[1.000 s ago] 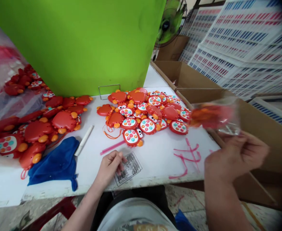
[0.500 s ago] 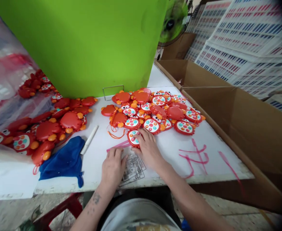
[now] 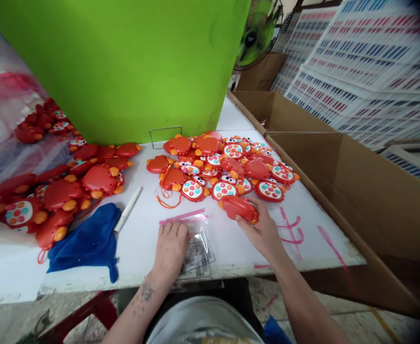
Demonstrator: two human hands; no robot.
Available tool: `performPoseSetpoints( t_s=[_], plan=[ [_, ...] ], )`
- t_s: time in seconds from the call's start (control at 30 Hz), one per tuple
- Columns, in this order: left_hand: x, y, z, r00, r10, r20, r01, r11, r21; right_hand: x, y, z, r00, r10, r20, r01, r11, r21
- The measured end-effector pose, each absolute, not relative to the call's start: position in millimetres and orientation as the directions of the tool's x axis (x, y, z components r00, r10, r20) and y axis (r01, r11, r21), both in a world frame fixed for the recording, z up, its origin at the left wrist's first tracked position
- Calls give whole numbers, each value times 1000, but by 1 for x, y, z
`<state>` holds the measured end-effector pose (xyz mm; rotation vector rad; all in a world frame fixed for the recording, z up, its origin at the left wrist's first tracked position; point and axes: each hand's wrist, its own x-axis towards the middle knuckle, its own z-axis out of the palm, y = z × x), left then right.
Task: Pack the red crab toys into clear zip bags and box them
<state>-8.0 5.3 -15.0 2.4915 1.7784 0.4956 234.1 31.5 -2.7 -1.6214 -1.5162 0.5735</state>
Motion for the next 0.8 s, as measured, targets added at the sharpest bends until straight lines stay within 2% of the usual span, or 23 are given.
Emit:
performPoseSetpoints(
  t_s=[0.1, 0.2, 0.27, 0.47, 0.67, 0.73, 0.8],
  plan=[
    [-10, 4, -17, 303, 917, 259, 849, -383, 364, 234, 31, -3, 213, 965, 152, 312, 80, -947],
    [-11, 2, -15, 278, 915, 292, 785, -392, 480, 223, 29, 3, 67, 992, 105, 37, 102, -994],
    [-11, 1, -12, 288, 910, 299, 766, -406, 499, 212, 28, 8, -49, 994, 95, -68, 91, -993],
    [-11, 0, -11, 386, 881, 272, 755, -471, 456, 176, 36, 19, -96, 988, 125, -85, 116, -990],
    [-16, 2, -13, 264, 911, 316, 661, -409, 629, 171, 34, 24, -279, 954, 109, -261, 34, -965],
    [-16, 2, -9, 244, 935, 257, 650, -354, 672, 174, 35, 22, -242, 967, 82, -233, 24, -972],
    [-16, 0, -6, 235, 949, 209, 647, -313, 695, 179, 37, 17, -131, 990, 56, -183, 32, -983]
  ],
)
